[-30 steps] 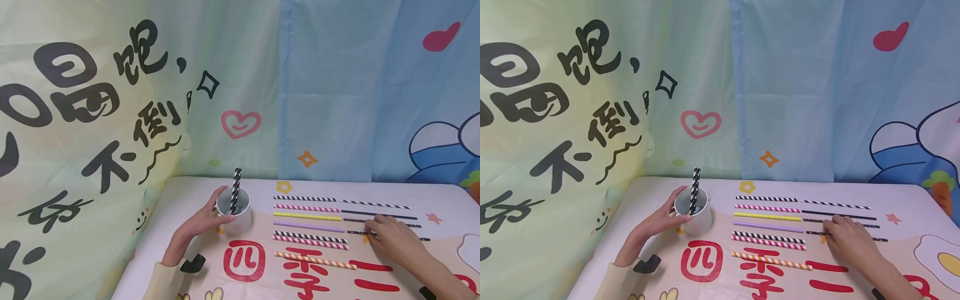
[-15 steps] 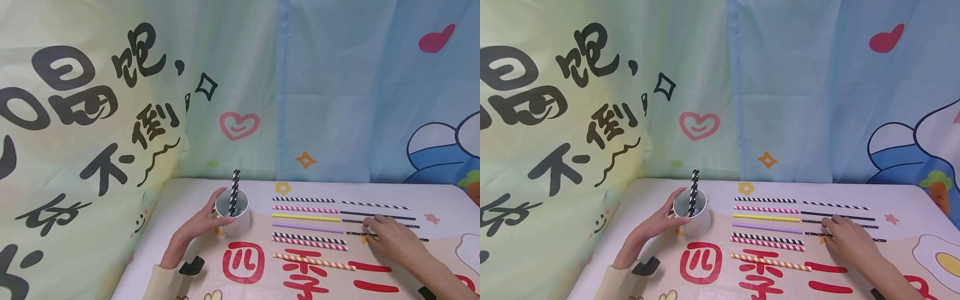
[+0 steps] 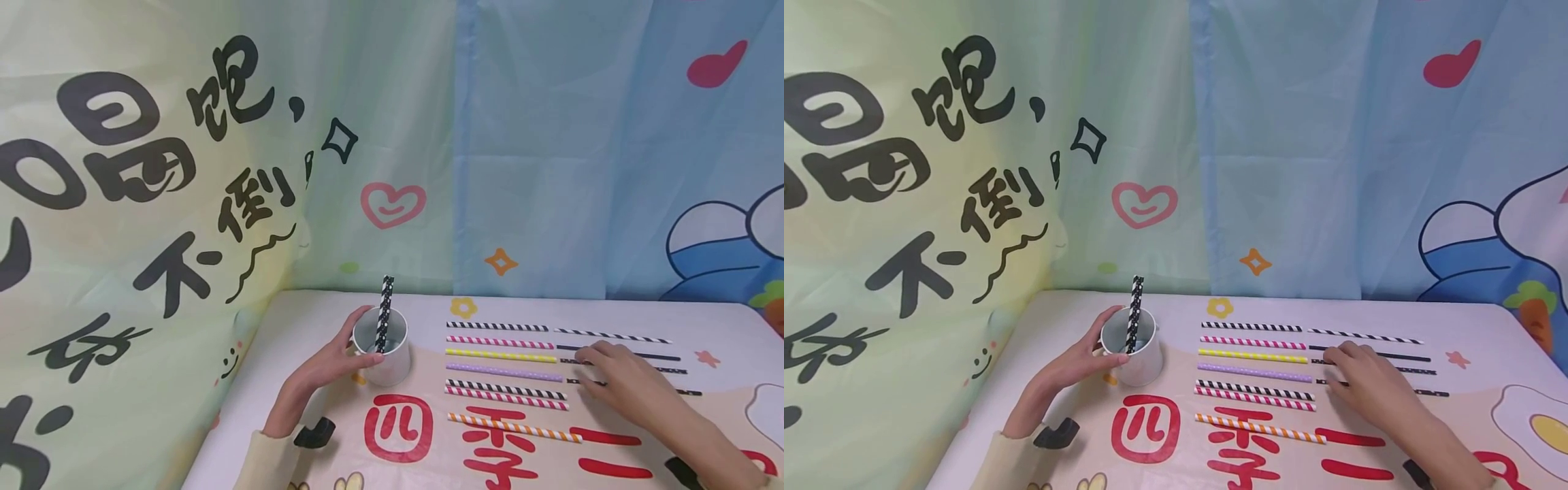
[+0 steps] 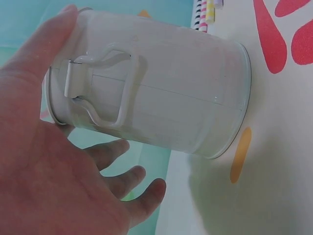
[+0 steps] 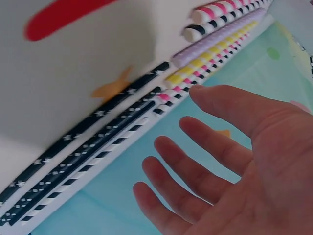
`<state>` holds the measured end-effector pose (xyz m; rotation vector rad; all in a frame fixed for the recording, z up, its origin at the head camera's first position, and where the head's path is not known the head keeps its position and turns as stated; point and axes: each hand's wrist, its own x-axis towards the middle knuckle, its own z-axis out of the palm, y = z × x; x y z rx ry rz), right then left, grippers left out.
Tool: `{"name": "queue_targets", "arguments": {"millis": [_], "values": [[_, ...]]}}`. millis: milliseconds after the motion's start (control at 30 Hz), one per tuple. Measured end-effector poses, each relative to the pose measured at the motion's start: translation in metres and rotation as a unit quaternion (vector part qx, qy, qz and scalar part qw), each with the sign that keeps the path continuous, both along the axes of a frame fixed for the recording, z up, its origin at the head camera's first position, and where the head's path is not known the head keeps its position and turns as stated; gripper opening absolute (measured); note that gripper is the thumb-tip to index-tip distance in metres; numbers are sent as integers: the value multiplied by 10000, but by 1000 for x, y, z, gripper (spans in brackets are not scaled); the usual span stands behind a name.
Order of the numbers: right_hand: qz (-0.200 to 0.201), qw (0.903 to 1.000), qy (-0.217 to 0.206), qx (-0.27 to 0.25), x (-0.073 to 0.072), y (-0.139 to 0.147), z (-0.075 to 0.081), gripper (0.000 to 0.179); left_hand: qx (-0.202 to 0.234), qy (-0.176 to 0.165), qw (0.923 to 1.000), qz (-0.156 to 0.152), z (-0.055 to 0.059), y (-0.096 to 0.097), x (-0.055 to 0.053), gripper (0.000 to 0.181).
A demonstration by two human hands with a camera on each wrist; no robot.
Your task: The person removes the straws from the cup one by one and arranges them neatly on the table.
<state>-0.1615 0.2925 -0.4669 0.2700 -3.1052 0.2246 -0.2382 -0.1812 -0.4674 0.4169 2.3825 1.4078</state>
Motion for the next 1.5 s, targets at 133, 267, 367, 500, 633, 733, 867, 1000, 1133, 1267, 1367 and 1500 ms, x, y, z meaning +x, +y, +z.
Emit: {"name": "queue_targets", "arguments": {"millis": [133,267,367,500,633,733,867,1000,1133,1267,1367,1500], "values": [[13,10000,20,-69,0,-9,5,40,8,5,10000,1,1,1,0,90],[10,9996,-53,-261,-3,-20,12,42,0,-11,10000,4,2,1,0,90],[41,9986,-139,-510,-6,-30,17,46,13,-31,10000,-5,2,0,0,91],[31,9919,-456,-1182,-10,-46,22,51,24,-38,10000,-21,1,0,0,91],[163,9757,-737,-2058,-14,-62,27,55,22,-31,10000,-16,1,1,0,91],[318,9668,-651,-2452,-17,-77,29,55,17,-24,10000,-12,0,0,1,91],[397,9574,-325,-2843,-25,-98,28,54,25,-24,10000,-18,1,0,1,90],[443,9411,-70,-3350,-35,-120,27,49,50,-31,10000,-33,2,0,1,89],[517,9180,-80,-3930,-46,-141,27,40,45,-29,10000,-55,3,1,1,90],[535,8960,-367,-4392,-58,-160,25,39,38,5,10000,-35,3,1,0,92],[449,8862,-645,-4566,-66,-174,23,40,18,-27,10000,-31,2,1,0,91],[374,8699,-1007,-4813,-78,-194,23,38,23,-79,10000,-11,1,1,0,90]]}}
